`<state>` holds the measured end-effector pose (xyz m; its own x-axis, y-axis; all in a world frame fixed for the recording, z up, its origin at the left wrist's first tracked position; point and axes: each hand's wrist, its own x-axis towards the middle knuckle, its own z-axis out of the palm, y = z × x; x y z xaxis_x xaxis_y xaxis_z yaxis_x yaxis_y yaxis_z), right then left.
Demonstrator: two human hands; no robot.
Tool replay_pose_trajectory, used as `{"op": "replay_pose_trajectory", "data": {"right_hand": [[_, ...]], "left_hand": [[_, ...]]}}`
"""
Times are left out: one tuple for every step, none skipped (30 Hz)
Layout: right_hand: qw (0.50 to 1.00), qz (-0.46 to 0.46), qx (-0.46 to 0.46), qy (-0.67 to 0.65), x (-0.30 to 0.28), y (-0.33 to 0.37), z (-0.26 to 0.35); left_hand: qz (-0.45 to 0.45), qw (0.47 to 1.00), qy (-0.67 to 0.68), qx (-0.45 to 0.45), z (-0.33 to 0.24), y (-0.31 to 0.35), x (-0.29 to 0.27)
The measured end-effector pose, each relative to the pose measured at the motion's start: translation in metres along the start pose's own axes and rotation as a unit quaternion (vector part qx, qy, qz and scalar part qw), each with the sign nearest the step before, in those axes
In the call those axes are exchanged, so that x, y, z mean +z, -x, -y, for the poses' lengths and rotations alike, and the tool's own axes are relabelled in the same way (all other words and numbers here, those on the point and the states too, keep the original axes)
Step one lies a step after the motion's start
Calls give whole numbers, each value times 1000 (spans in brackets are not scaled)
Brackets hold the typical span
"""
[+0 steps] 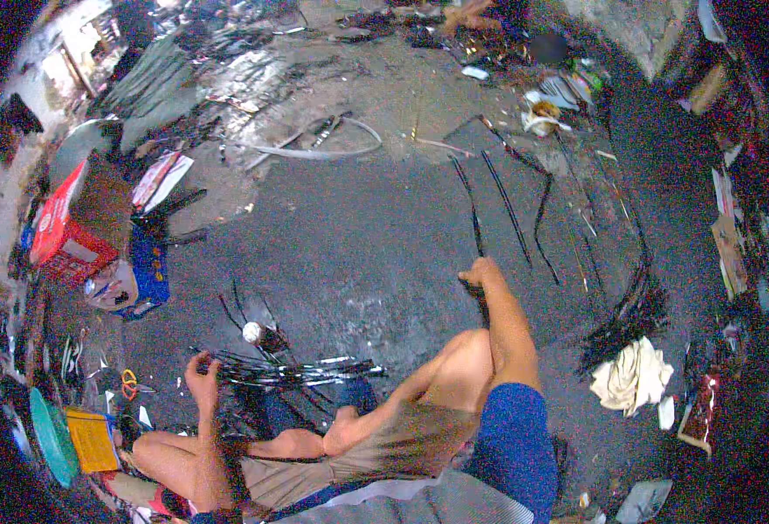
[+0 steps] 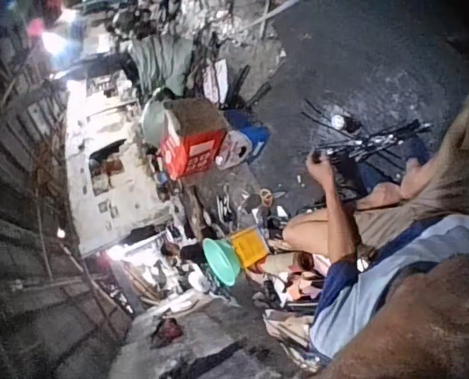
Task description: The person sits on the floor and repeatedly picks up black cable strips, rubs them against a small white cylindrical object, and places them on the floor. The person handles the cables one at a time in a repetitive manner.
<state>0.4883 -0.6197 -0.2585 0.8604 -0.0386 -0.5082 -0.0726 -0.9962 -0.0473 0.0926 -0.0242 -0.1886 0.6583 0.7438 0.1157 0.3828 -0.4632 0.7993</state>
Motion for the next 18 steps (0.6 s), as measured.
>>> {"op": "replay_pose_trajectory", "data": {"right_hand": [[999, -7, -15, -49, -7, -1, 17], [996, -12, -7, -90, -12, 4, 11], [991, -18, -11, -136, -20, 8, 14], [981, 16, -39, -189, -27, 16, 22], [967, 51, -66, -242, -30, 26, 34], [946, 90, -100, -294, -32, 41, 57], [921, 110, -125, -354, -31, 65, 88], [892, 126, -142, -411, -28, 96, 111], [859, 160, -176, -453, -27, 126, 127], [823, 196, -210, -490, -24, 156, 143], [795, 237, -198, -522, -21, 185, 154], [765, 274, -183, -553, -16, 211, 162], [735, 297, -175, -584, 3, 236, 168], [704, 316, -172, -612, 14, 251, 176], [688, 324, -182, -623, 20, 263, 180], [670, 336, -191, -634, 24, 274, 184], [683, 325, -190, -626, 24, 283, 189], [680, 326, -195, -628, 27, 291, 193]], "left_hand": [[-1, 999, 37, -5, 10, 4, 2], [27, 999, 12, 41, -36, 18, 18], [37, 997, 2, 69, -58, 30, 29], [73, 995, 35, 65, -73, 41, 43], [112, 988, 54, 95, -102, 53, 56], [128, 981, 66, 130, -122, 65, 69], [173, 975, 76, 117, -129, 74, 81], [192, 964, 50, 176, -155, 83, 87], [224, 955, 87, 176, -175, 92, 98], [213, 950, 124, 191, -182, 100, 111], [206, 953, 115, 191, -194, 108, 120], [200, 955, 107, 192, -203, 113, 125], [190, 955, 101, 205, -197, 121, 122], [175, 955, 95, 222, -191, 123, 123], [162, 954, 91, 237, -189, 125, 124], [150, 951, 89, 255, -187, 125, 119], [138, 948, 87, 273, -183, 123, 110], [126, 945, 81, 290, -180, 122, 99]]}}
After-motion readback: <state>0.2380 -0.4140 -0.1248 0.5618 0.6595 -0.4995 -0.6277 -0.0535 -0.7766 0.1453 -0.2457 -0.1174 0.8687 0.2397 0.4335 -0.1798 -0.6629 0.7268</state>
